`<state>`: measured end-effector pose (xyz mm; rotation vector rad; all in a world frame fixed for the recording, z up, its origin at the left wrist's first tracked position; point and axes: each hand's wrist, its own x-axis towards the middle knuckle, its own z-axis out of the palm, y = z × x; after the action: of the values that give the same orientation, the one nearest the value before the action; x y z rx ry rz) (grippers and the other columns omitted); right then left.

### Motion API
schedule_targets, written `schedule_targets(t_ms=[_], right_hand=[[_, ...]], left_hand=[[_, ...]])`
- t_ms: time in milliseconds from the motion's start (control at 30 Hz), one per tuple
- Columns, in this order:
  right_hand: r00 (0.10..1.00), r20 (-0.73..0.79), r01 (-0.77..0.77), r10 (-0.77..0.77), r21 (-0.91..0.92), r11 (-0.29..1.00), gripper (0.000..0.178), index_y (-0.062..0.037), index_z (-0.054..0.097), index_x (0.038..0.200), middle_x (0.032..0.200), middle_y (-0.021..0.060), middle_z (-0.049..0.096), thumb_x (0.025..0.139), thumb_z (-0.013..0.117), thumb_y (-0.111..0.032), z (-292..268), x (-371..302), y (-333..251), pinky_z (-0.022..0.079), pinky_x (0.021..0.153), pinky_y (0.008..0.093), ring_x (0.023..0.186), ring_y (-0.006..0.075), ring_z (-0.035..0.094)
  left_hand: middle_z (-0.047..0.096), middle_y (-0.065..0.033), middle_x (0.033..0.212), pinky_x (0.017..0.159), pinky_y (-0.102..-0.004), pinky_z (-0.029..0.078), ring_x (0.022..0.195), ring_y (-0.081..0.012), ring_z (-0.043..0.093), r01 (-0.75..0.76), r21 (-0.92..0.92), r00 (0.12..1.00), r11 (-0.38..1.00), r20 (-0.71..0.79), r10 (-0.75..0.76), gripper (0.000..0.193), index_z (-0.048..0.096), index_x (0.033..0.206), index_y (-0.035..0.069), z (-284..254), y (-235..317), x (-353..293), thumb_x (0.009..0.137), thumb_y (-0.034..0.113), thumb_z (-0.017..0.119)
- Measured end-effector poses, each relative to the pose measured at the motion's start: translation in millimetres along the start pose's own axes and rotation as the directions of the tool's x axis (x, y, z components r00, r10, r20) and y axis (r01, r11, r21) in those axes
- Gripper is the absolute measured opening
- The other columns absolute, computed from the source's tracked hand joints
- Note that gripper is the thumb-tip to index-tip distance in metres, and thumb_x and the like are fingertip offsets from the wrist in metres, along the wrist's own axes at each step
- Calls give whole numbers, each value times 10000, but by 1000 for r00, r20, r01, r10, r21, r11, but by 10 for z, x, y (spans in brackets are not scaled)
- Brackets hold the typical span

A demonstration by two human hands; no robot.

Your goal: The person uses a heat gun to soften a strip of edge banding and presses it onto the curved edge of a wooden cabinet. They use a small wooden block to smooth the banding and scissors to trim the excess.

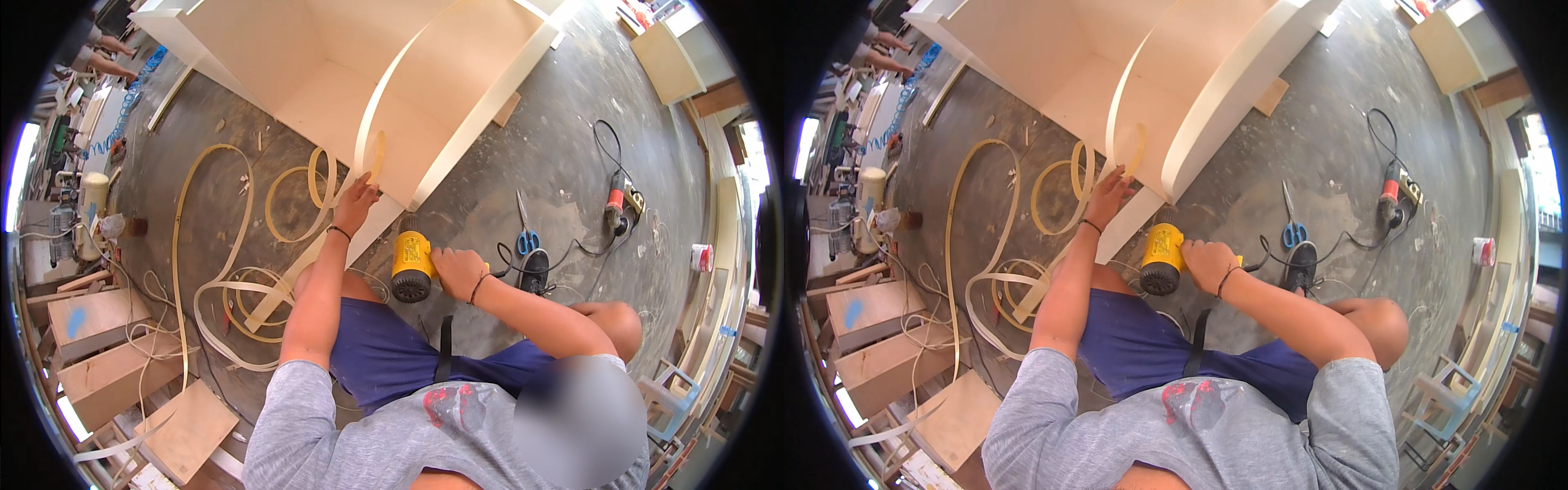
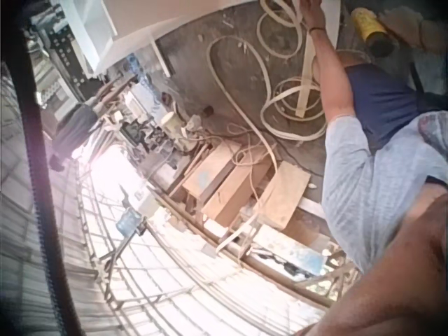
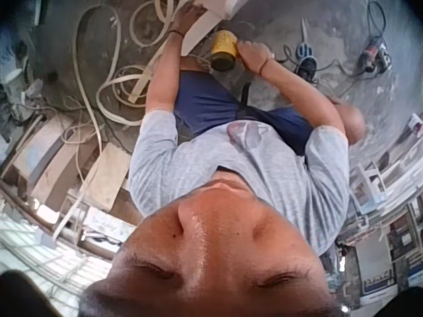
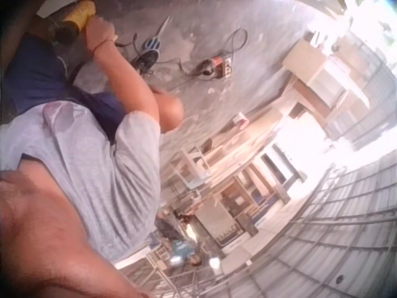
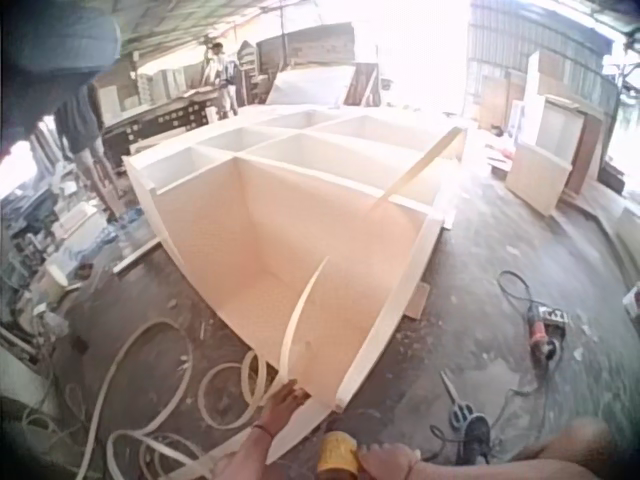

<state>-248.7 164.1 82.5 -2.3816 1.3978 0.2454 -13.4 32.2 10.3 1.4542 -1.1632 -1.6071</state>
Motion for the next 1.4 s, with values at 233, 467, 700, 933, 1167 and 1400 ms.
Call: schedule_targets(t_ms=[233, 467, 700, 933, 1167, 1400], right_hand=[[994, 107, 22, -27, 48, 999, 369, -2, 543, 1038, 905, 135, 646, 712, 667, -121, -146, -196, 367, 546, 689, 392, 837, 294, 670], [941, 292, -187, 170, 30, 982, 427, 33, 500, 1070, 929, 198, 662, 692, 670, -68, -700, -523, 1380, 538, 726, 424, 903, 356, 659], [864, 337, -422, 374, 77, 904, 536, -4, 484, 1194, 1149, 208, 570, 703, 653, -138, -546, -861, 3015, 453, 942, 426, 1119, 355, 554], [896, -25, -431, 444, -293, 853, 445, -77, 514, 1155, 1105, 135, 552, 720, 609, -98, 288, -958, 4096, 443, 856, 412, 1055, 311, 560], [885, -102, -461, 454, -322, 827, 400, -120, 505, 1143, 1079, 101, 538, 753, 591, -98, 818, -585, 4663, 428, 837, 416, 1042, 286, 548], [791, 270, -538, 549, -119, 834, 444, -114, 518, 1200, 1221, 135, 537, 780, 639, -194, 737, -400, 5265, 446, 916, 482, 1172, 341, 518]], left_hand=[[670, -86, 1060, 782, -255, 483, 873, -124, 633, 16, 101, 1000, 995, 7, -17, 525, 419, 1398, -1, 86, -24, 36, 961, 265, 539], [671, -92, 1082, 762, -256, 473, 869, -143, 657, 100, 227, 994, 969, 20, -107, 515, 446, 1382, 3, 257, 4, -23, 952, 270, 546], [638, -84, 1152, 730, -256, 467, 906, -147, 640, 240, 340, 961, 909, 50, -273, 517, 436, 1388, 13, 454, -26, -31, 952, 278, 515], [578, -75, 1244, 833, -352, 445, 1087, -194, 568, 624, 13, 781, 781, -32, -624, 463, 499, 1236, 74, 830, -451, -249, 913, 402, 539], [379, -268, 1396, 1082, -424, 347, 1318, -351, 392, 823, 113, 500, 557, -610, -614, 997, 309, 1407, -39, 2214, -1109, -837, 728, 564, 719], [503, -261, 1265, 895, -423, 493, 1126, -329, 568, 771, -381, 356, 511, -406, -841, 765, 409, 1293, -65, 2907, -1483, -1092, 716, 257, 794]])
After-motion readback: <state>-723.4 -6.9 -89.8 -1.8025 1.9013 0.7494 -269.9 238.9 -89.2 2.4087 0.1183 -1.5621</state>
